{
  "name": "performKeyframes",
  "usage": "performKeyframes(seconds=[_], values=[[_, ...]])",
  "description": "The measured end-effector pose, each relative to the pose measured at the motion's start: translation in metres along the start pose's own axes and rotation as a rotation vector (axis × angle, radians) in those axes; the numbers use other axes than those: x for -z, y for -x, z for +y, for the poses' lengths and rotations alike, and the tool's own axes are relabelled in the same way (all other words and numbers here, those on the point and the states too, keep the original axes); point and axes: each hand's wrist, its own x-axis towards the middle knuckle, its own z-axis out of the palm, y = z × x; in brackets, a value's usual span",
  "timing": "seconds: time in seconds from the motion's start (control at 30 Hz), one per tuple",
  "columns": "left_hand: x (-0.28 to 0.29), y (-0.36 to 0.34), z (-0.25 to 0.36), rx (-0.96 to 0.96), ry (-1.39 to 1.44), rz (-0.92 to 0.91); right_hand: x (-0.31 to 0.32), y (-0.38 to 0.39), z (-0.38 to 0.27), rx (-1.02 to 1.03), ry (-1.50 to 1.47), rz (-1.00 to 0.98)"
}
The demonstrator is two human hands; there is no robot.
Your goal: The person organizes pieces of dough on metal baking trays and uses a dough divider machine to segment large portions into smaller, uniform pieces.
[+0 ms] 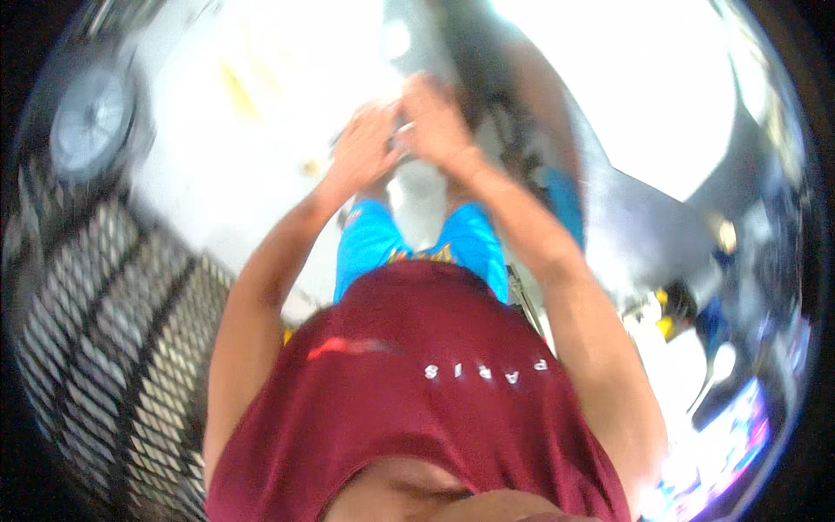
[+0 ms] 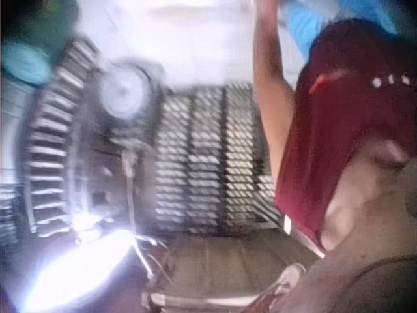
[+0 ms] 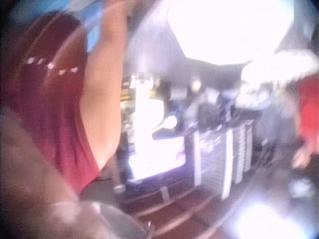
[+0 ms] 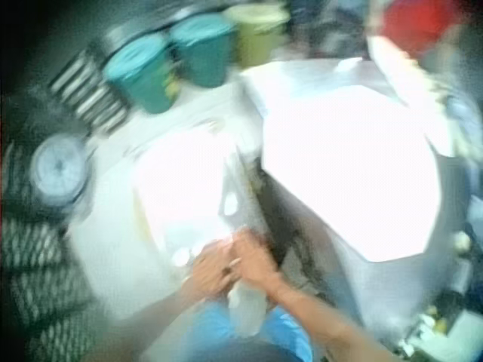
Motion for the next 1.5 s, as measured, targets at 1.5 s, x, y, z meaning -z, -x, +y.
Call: performKeyframes(seconds=[1.5], values=[[0.212,-0.211,0.423,-0.618,0.903,-0.046,0.376,0.294,0.065,-0.138,-0.716,1.208]])
